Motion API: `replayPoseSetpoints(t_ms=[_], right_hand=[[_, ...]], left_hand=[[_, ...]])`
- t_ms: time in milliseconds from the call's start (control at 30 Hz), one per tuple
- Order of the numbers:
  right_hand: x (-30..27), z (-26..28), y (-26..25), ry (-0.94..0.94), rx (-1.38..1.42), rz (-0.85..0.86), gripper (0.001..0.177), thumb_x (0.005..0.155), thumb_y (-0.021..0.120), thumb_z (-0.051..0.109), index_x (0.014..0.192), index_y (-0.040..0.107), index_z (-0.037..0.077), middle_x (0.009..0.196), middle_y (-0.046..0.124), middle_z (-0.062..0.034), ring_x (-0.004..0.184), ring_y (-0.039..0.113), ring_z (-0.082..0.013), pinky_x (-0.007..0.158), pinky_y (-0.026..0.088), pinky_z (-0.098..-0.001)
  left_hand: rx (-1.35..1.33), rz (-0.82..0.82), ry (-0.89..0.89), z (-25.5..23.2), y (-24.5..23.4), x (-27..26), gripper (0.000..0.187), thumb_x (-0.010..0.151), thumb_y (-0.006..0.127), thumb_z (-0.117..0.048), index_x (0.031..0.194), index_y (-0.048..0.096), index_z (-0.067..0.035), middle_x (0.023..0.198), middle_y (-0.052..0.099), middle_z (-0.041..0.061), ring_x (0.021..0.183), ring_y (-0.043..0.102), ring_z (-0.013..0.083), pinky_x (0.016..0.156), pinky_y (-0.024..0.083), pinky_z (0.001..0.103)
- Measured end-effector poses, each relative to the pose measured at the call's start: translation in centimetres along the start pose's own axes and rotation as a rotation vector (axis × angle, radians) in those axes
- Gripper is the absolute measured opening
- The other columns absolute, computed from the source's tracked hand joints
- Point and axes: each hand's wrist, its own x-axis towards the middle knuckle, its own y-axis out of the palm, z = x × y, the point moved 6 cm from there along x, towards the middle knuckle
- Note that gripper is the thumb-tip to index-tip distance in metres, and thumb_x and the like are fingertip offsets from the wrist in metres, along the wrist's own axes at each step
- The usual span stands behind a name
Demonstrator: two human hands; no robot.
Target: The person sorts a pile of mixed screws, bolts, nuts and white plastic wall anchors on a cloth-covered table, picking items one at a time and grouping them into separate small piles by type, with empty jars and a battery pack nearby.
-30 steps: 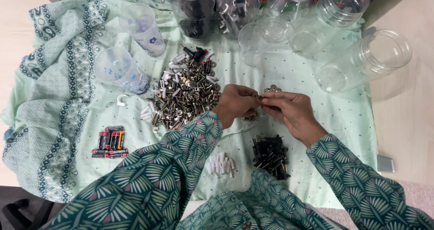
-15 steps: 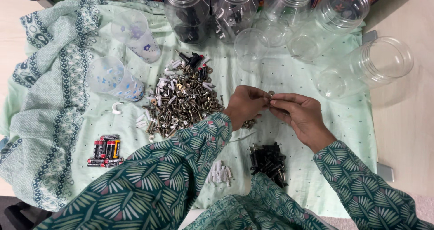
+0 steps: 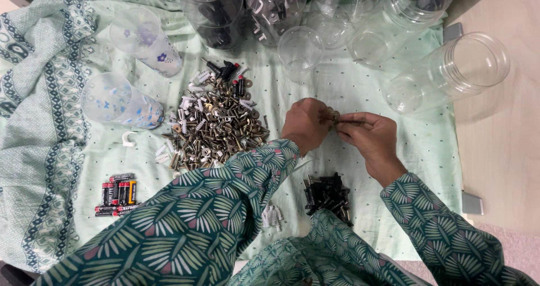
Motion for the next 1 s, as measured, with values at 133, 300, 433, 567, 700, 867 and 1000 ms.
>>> replayPoseSetpoints(t_ms=[133,300,433,567,700,867,1000], right_hand=[[-0.2,0.3,0.2,-0.061,-0.118,-0.022,0.017,0.085,0.072,-0.005,0.101,0.075,-0.006,0.101,0.076,-0.0131,0.09,0.075,-0.0179,0.082,0.064,-0.0278],[-0.2,0.6,0.6,-0.086,-0.102,-0.025,0.017,0.085,0.074,-0.004,0.102,0.074,-0.006,0.102,0.076,-0.0127,0.09,0.075,-0.017,0.082,0.065,-0.0276],[-0.2,0.1,0.5,-0.107,-0.059,-0.046,0.02,0.085,0.074,-0.004,0.105,0.073,-0.006,0.102,0.076,-0.013,0.09,0.075,-0.017,0.082,0.064,-0.0272],[0.1,-0.3,0.7,-0.153,-0.015,-0.04,0.02,0.085,0.075,-0.004,0.105,0.072,-0.007,0.102,0.076,-0.0138,0.09,0.075,-0.0168,0.082,0.064,-0.027],[0.2,-0.4,0.6,-0.199,-0.032,-0.046,0.019,0.085,0.078,-0.004,0.103,0.071,-0.008,0.102,0.074,-0.0128,0.09,0.073,-0.0156,0.083,0.064,-0.0268],[0.1,-0.4,0.5,-0.175,-0.026,-0.05,0.02,0.084,0.078,-0.002,0.102,0.071,-0.007,0.1,0.075,-0.0117,0.087,0.074,-0.0142,0.079,0.063,-0.0256],[-0.4,0.0,0.5,-0.164,-0.064,-0.07,0.02,0.084,0.078,-0.001,0.103,0.072,-0.006,0.095,0.075,-0.0117,0.083,0.073,-0.0131,0.076,0.062,-0.024]], left_hand=[[-0.02,0.034,0.001,0.2,0.3,-0.2,0.016,0.08,0.076,-0.012,0.095,0.079,-0.009,0.098,0.077,0.013,0.091,0.075,0.0306,0.084,0.06,0.04],[0.017,0.081,-0.068,0.2,0.4,-0.2,0.015,0.084,0.075,-0.016,0.097,0.077,-0.01,0.098,0.078,0.013,0.093,0.075,0.0316,0.085,0.059,0.04],[0.022,0.05,-0.047,0.0,0.2,-0.3,0.024,0.082,0.078,-0.017,0.103,0.071,-0.008,0.096,0.076,0.014,0.092,0.074,0.0326,0.082,0.059,0.042],[0.016,0.074,-0.011,0.0,0.3,-0.3,0.032,0.081,0.078,-0.017,0.108,0.065,-0.007,0.092,0.077,0.013,0.09,0.075,0.0308,0.081,0.06,0.041],[0.009,0.096,0.037,0.0,0.3,-0.4,0.031,0.082,0.077,-0.016,0.11,0.064,-0.008,0.09,0.078,0.011,0.089,0.076,0.03,0.082,0.06,0.04],[-0.036,0.108,0.016,-0.1,-0.2,-0.8,0.036,0.078,0.081,-0.017,0.109,0.064,-0.007,0.092,0.077,0.01,0.091,0.076,0.0281,0.082,0.06,0.039],[-0.023,0.064,0.083,-0.6,-1.3,-1.4,0.038,0.077,0.083,-0.017,0.109,0.064,-0.005,0.097,0.076,0.013,0.092,0.075,0.03,0.082,0.06,0.04]])
